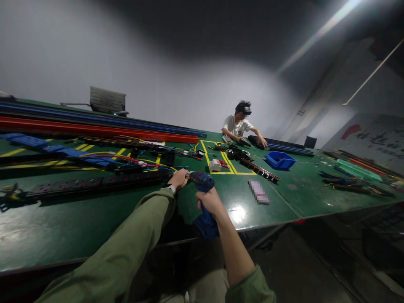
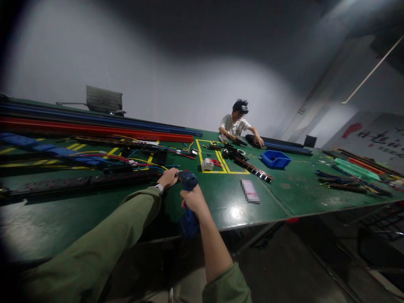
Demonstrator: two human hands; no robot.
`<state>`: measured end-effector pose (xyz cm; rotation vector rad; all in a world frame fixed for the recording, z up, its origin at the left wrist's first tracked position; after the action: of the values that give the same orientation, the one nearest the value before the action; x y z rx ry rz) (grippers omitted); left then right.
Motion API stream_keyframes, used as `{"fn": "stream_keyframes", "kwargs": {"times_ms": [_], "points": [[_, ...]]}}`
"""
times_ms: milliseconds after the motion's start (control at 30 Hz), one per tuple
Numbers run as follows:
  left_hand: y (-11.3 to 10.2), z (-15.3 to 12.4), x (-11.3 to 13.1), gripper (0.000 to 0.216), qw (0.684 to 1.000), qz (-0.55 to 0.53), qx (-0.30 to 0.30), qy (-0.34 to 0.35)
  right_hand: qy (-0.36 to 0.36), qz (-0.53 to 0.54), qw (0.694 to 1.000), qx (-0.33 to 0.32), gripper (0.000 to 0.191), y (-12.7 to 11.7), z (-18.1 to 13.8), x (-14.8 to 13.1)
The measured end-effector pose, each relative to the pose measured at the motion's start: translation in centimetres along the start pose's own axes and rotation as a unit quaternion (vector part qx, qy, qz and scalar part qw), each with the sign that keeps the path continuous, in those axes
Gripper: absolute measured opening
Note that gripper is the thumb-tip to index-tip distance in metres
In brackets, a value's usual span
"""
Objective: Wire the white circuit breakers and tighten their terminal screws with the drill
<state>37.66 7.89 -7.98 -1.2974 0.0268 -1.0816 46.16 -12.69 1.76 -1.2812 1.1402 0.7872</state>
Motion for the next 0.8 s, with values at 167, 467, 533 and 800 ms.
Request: {"fn": "stream_keyframes", "kwargs": {"times_ms": [167, 467, 533, 800], "points": [[0.13, 0.09, -0.12, 0.022, 1.0, 0.0, 0.001, 0.008, -0.005, -0.002, 1.0, -0.006, 0.017, 0.03, 0.06, 0.16], [0.44, 0.35, -0.6, 0.022, 1.0, -0.008, -0.004, 0.01, -0.004, 0.003, 1.0, -0.002, 0.018, -0.12, -0.04, 0.18], [0.44, 0.35, -0.6, 0.022, 1.0, -0.01, -0.003, 0.011, -0.004, 0.007, 1.0, -0.001, 0.019, -0.17, -0.06, 0.16], [0.21, 0.2, -0.28, 0.022, 1.0, -0.006, -0.006, 0.011, -0.019, 0.015, 1.0, -0.006, 0.017, -0.16, 0.1, 0.33]]}}
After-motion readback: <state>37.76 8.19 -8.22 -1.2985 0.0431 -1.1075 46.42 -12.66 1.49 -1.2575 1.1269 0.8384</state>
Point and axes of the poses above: each hand's wrist, its own z-axis towards the middle knuckle, its own y-axis out of the palm, x = y × z, the point moved 5 cm from there along z, towards the middle knuckle, and after that the axes turned 8 degrees about -z, right-handed, at the moved point
